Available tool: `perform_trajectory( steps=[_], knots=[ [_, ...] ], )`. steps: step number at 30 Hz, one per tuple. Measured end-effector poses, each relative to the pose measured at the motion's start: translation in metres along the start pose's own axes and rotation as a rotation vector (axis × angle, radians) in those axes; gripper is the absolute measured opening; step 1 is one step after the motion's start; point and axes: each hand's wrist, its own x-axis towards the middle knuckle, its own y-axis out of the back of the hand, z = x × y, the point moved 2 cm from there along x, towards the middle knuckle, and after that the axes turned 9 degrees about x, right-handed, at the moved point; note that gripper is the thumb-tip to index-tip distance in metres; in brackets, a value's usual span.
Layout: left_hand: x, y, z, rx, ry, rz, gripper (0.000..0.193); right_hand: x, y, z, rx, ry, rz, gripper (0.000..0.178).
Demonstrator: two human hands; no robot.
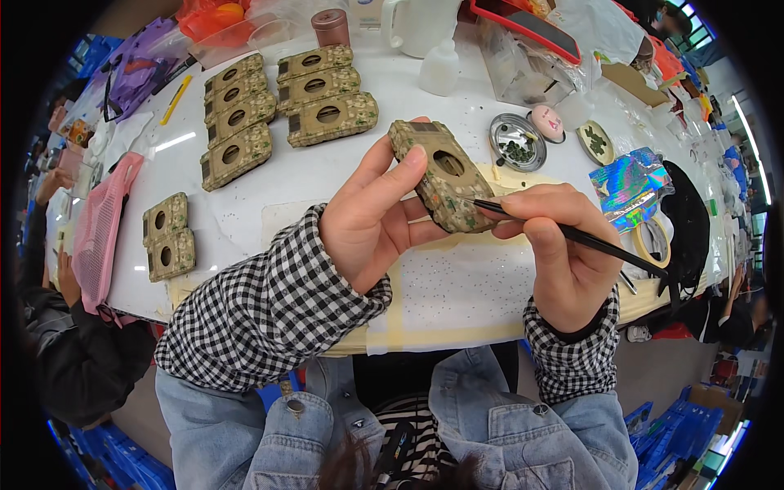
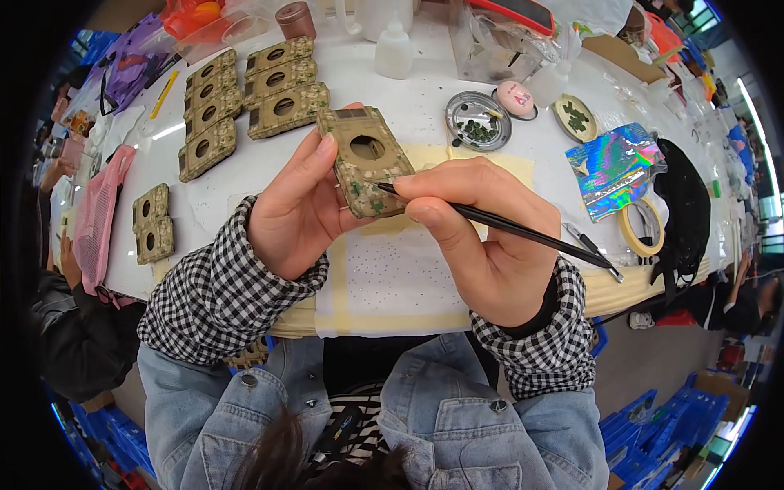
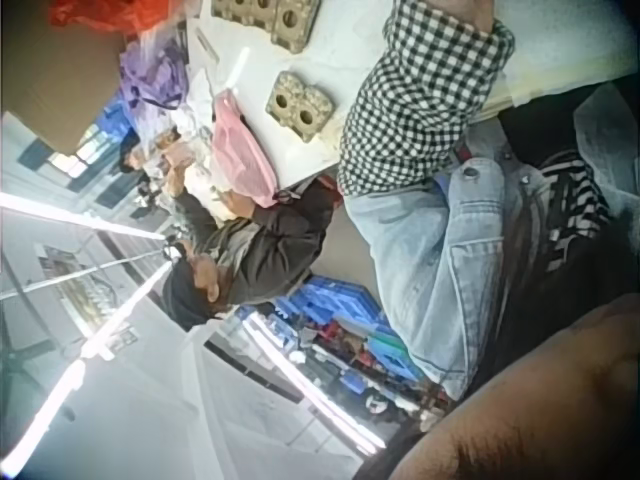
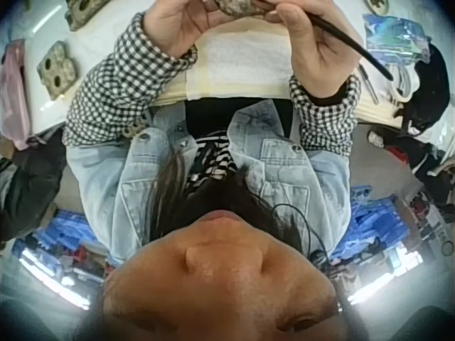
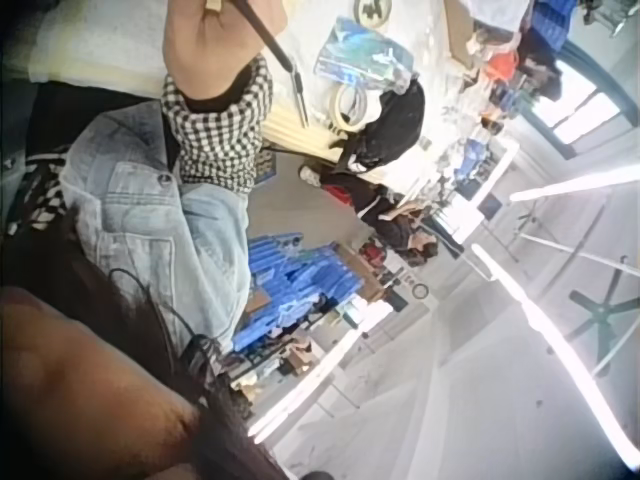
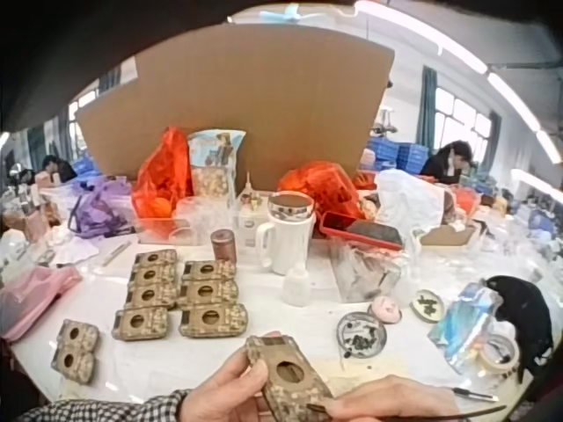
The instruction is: Painting camouflage patterns and small details onto toy tank models using a paintbrush and tweezers.
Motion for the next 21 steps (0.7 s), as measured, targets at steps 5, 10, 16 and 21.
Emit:
perform_trajectory(
  steps=[5,10,16,21],
  knots=[
    [0.0000,0.0008,-0.0003,0.005,-0.002,-0.008,0.052,0.0004,-0.0001,-0.0003,-0.012,0.005,-0.002,0.014],
    [-0.0003,-0.0004,0.0003,0.024,0.007,-0.002,0.050,0.0000,-0.0001,0.0002,-0.006,0.006,0.000,0.014],
    [0.0002,-0.0004,0.0005,0.008,0.002,-0.003,0.052,0.0011,-0.0007,-0.0006,-0.011,0.012,-0.003,0.013],
    [-0.0014,-0.0035,0.0013,0.062,0.014,0.024,0.045,0.0010,-0.0005,-0.0010,-0.024,0.009,-0.010,0.013]
  ],
)
